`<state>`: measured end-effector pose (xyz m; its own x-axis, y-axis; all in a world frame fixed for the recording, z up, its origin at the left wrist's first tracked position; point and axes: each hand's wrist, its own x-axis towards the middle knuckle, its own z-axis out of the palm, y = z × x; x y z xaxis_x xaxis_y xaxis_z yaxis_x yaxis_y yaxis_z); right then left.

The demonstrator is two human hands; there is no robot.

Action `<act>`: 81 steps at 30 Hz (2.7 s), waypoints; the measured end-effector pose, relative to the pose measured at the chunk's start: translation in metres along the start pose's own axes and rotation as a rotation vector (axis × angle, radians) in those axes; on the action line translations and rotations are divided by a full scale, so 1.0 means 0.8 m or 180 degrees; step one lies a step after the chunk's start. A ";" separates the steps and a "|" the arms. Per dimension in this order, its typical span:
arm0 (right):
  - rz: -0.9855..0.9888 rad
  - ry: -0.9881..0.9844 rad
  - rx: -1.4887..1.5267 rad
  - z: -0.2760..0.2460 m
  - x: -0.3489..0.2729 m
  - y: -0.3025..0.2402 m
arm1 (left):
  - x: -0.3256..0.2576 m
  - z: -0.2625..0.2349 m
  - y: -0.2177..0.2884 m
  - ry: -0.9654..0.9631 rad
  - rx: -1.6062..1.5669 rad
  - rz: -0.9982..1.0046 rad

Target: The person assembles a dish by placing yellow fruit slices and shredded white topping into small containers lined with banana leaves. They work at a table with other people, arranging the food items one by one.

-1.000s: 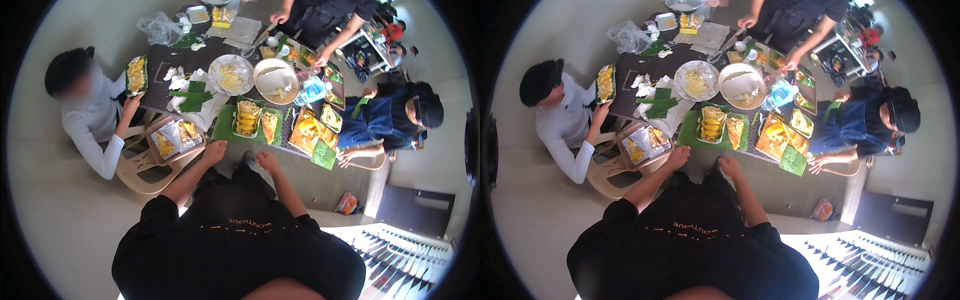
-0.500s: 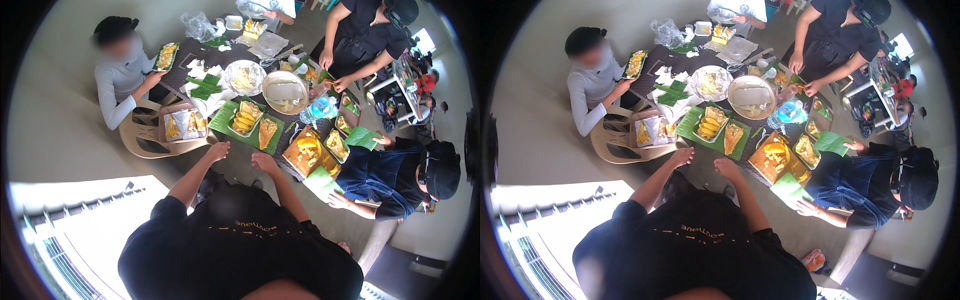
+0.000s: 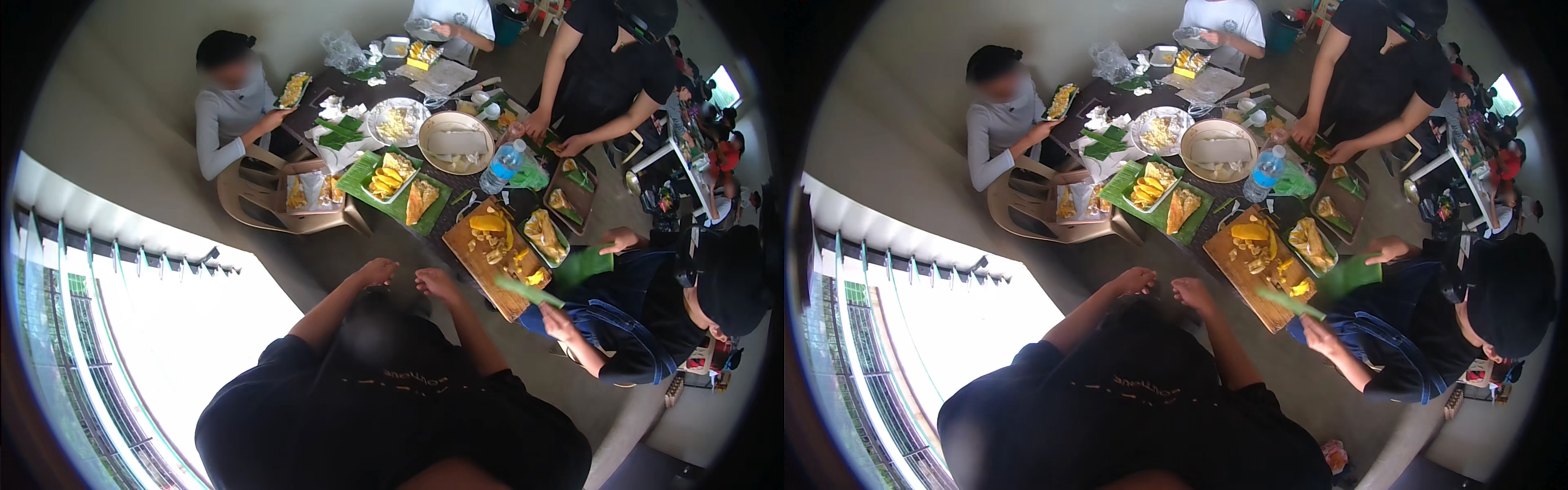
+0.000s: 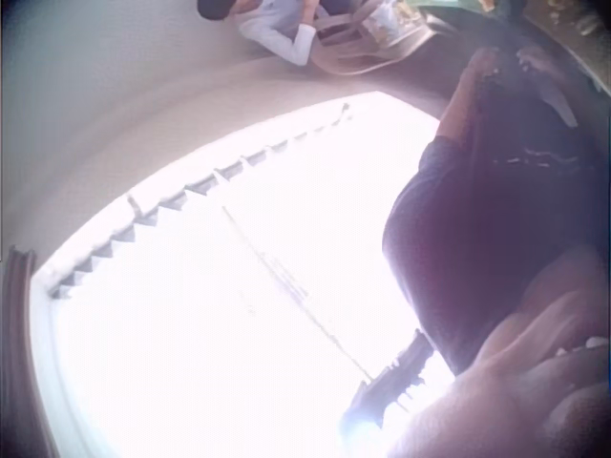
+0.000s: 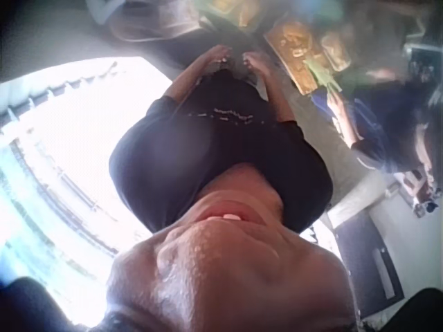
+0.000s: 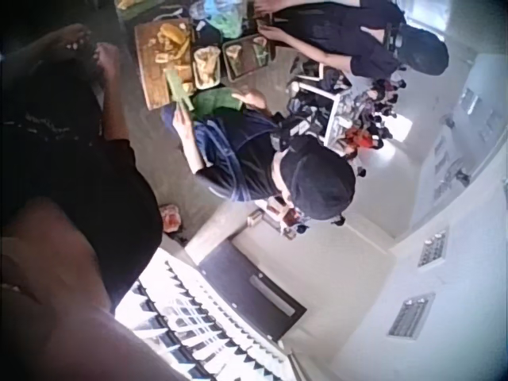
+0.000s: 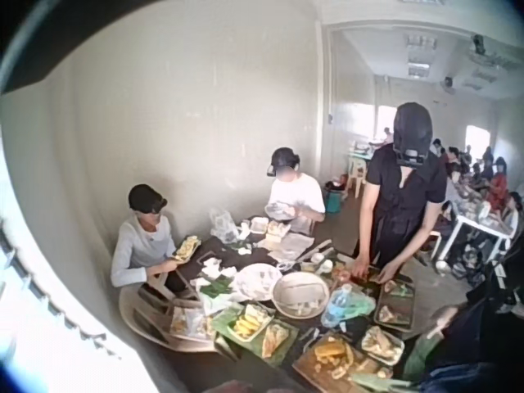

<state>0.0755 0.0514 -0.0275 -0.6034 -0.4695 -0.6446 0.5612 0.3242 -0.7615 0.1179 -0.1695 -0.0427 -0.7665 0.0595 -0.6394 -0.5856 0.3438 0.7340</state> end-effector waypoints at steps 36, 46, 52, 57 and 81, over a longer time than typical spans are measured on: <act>-0.0308 0.2244 -0.0636 0.095 0.238 -0.135 | 0.214 -0.332 -0.003 0.0472 -0.0575 0.1071; 0.0658 0.3127 -0.1140 0.108 0.198 -0.157 | 0.265 -0.312 0.039 0.0446 -0.0192 0.1387; 0.0678 0.3340 -0.1298 0.119 0.211 -0.145 | 0.268 -0.312 0.039 0.0024 0.0077 0.1249; 0.0739 0.3257 -0.1244 0.121 0.217 -0.161 | 0.285 -0.330 0.038 -0.0139 -0.0342 0.0986; 0.0132 0.3105 -0.0617 0.118 0.287 -0.129 | 0.291 -0.310 0.049 -0.0669 -0.0088 0.0534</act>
<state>-0.0676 -0.1671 -0.0903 -0.8359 0.3978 -0.3783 0.5426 0.4944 -0.6791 -0.1484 -0.3745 -0.1063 -0.7836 0.3077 -0.5396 -0.4642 0.2873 0.8379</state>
